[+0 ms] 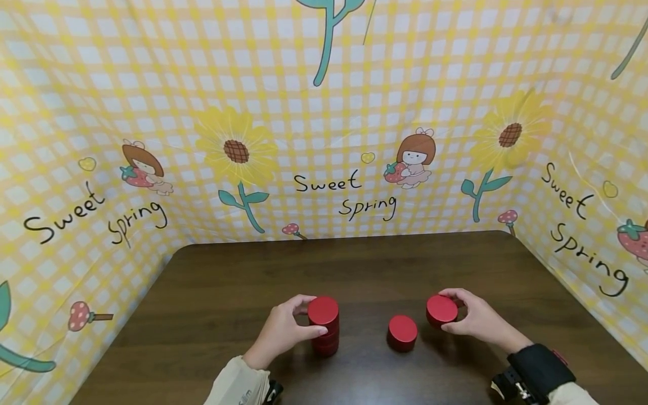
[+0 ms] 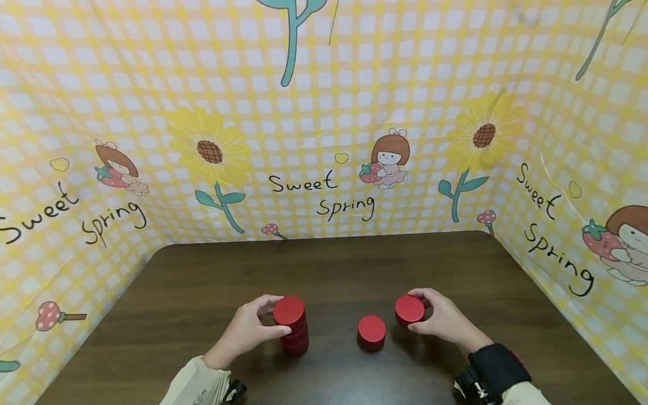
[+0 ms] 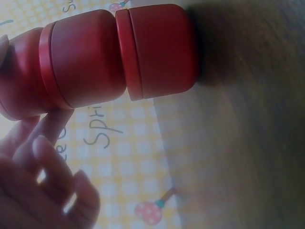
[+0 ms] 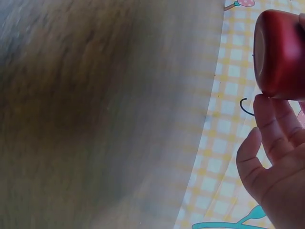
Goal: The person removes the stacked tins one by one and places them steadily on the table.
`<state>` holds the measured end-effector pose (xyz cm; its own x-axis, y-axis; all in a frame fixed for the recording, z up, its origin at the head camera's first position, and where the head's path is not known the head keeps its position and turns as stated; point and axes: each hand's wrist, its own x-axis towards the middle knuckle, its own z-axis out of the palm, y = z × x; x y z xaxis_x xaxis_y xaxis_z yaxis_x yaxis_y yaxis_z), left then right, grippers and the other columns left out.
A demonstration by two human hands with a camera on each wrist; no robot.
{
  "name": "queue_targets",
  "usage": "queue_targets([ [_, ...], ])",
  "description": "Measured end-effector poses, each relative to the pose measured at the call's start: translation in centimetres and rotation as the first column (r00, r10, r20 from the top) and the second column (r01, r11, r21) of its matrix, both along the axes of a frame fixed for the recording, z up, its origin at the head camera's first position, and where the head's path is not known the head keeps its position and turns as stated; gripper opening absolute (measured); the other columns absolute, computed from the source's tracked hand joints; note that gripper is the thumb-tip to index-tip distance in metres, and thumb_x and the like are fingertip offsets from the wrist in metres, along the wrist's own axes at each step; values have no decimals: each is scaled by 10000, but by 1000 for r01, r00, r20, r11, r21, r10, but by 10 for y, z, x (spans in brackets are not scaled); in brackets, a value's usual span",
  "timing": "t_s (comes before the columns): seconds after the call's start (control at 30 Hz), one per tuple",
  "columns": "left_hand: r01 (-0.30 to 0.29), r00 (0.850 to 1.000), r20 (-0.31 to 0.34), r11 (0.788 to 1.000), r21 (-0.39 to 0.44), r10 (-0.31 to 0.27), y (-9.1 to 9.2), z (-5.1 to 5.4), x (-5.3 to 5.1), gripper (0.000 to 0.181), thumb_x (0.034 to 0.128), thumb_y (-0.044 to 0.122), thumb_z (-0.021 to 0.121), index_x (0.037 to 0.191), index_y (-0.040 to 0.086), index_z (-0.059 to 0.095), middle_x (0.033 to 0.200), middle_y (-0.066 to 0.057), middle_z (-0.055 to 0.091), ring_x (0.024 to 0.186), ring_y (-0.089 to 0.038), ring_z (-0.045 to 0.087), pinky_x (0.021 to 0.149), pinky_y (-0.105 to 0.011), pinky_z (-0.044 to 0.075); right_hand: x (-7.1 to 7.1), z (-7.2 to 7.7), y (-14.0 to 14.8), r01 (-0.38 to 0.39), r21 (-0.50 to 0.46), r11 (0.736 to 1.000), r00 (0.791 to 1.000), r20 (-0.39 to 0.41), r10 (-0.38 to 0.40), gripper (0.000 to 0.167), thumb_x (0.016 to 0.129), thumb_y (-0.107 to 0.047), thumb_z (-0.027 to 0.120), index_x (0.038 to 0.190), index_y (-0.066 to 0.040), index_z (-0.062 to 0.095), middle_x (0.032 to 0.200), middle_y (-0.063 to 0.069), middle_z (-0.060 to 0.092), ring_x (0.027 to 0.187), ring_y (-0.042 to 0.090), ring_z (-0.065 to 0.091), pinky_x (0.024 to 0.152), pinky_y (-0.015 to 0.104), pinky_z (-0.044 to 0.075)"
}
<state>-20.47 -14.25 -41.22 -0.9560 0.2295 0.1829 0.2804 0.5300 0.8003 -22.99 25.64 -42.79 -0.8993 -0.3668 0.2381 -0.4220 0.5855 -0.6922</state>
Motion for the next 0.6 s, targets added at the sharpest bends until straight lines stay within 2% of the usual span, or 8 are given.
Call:
queue_targets([
  [0.3, 6, 1000, -7, 1000, 0, -6, 0, 1, -1, 574, 710, 224, 859, 1181, 2, 616, 1064, -98, 683, 945, -252, 660, 820, -506, 497, 0, -2, 2, -25, 20, 999, 999, 25, 25, 603, 721, -146, 823, 1204, 75, 536, 1053, 84, 592, 883, 110, 553, 707, 274, 473],
  [0.6, 3, 1000, -18, 1000, -2, -4, -1, 0, 0, 564, 704, 219, 862, 1167, 1, 624, 1060, -107, 685, 935, -255, 663, 816, -510, 497, -1, -4, 4, -50, 7, 999, 994, 103, 49, 615, 742, -150, 808, 1216, 98, 506, 1073, 122, 588, 896, 130, 549, 692, 264, 472],
])
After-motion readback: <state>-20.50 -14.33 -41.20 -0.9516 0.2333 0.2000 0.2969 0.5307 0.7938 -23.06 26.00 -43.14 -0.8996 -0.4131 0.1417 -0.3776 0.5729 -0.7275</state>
